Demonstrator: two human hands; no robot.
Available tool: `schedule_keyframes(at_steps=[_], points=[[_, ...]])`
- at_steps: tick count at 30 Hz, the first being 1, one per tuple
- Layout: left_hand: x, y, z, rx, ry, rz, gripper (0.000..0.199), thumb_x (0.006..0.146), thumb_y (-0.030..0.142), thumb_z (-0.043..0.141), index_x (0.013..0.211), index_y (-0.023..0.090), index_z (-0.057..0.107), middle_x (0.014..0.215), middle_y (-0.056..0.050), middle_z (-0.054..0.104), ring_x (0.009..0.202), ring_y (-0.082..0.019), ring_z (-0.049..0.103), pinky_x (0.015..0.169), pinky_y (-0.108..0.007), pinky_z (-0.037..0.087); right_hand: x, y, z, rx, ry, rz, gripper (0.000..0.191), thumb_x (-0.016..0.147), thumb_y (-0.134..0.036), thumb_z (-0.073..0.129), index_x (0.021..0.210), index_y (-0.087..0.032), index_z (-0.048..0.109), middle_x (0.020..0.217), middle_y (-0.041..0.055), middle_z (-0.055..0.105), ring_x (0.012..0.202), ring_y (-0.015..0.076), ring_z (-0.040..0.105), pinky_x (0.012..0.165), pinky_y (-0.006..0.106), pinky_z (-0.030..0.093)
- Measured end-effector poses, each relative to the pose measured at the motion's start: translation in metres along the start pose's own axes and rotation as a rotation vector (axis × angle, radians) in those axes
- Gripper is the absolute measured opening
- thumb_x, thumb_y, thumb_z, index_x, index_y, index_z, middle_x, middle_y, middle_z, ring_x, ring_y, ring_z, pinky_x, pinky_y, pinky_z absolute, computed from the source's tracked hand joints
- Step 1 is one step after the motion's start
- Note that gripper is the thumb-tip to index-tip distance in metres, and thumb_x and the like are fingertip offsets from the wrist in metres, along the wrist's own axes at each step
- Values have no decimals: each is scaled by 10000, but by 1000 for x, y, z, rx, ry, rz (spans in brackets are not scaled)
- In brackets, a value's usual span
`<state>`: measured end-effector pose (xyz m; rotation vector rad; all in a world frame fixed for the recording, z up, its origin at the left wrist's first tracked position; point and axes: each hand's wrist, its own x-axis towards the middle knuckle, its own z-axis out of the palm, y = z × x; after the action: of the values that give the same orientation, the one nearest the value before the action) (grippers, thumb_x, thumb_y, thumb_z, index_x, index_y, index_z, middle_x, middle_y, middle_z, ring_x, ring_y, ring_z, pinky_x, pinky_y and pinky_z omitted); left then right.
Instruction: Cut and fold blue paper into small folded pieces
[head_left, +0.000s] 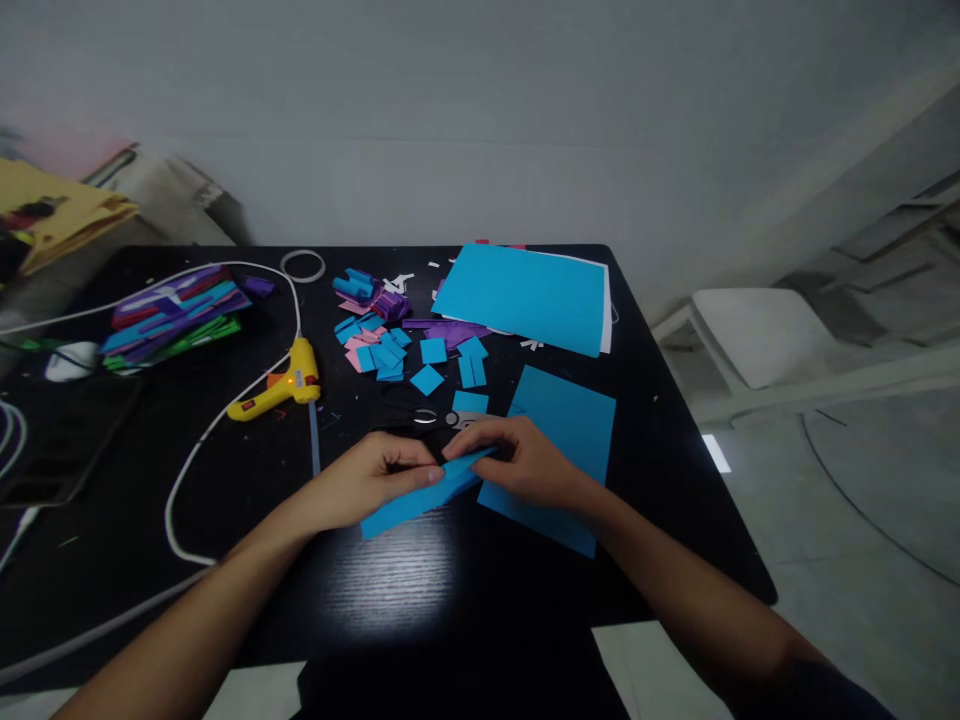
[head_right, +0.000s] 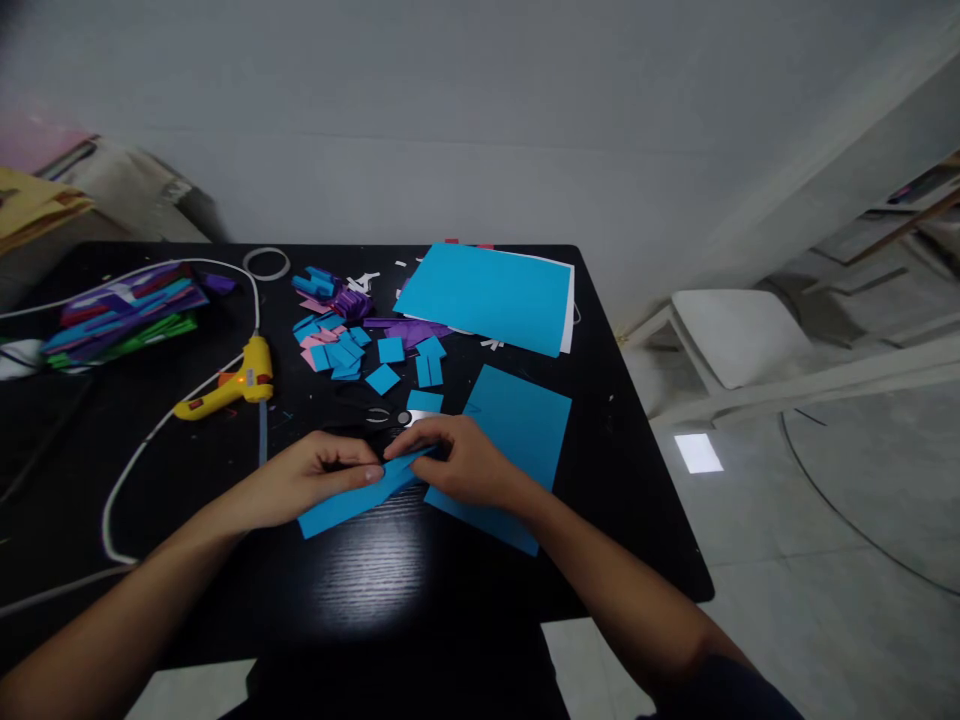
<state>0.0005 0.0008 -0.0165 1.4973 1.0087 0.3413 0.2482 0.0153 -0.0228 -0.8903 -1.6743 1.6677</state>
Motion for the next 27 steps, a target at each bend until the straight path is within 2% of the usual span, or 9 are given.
schedule_keyframes(at_steps=[4,8,11,16,23,27], points=[[-1,1,2,17,45,19,357,962,460,662,788,154,720,679,21,585,630,-110,487,599,-217,412,-1,-3,-1,37,-50,49,262,834,-186,750,1087,-245,786,1135,44,777,1098,230,733,972,391,569],[-1,2,3,55,73,34,349,954,445,663,782,151,737,665,12,605,628,-114,503,597,-221,417,1,-1,2,-97,37,92,149,850,-338,819,955,-234,801,988,40,777,962,217,729,843,344,555],[-1,3,4,70,85,35,320,944,420,678,783,153,750,662,10,621,623,-114,515,589,-219,419,2,-2,2,-170,29,108,98,857,-334,817,868,-236,812,871,20,760,843,190,690,745,310,505],[-2,3,4,58,76,67,243,917,369,720,789,167,765,671,11,670,606,-109,538,571,-211,428,2,-5,-3,-212,19,121,152,880,-382,802,848,-233,811,809,-1,727,747,158,622,677,292,444],[-2,5,6,70,47,73,268,962,380,673,834,155,744,683,13,649,616,-105,526,586,-213,420,3,-2,0,-194,33,110,151,875,-380,799,842,-232,806,816,0,737,747,157,623,680,290,437],[-2,7,6,87,48,78,316,988,405,633,828,150,729,677,10,625,621,-110,516,582,-217,409,3,-2,-2,-191,50,137,217,859,-433,813,826,-219,808,757,-1,710,696,146,590,628,281,409]])
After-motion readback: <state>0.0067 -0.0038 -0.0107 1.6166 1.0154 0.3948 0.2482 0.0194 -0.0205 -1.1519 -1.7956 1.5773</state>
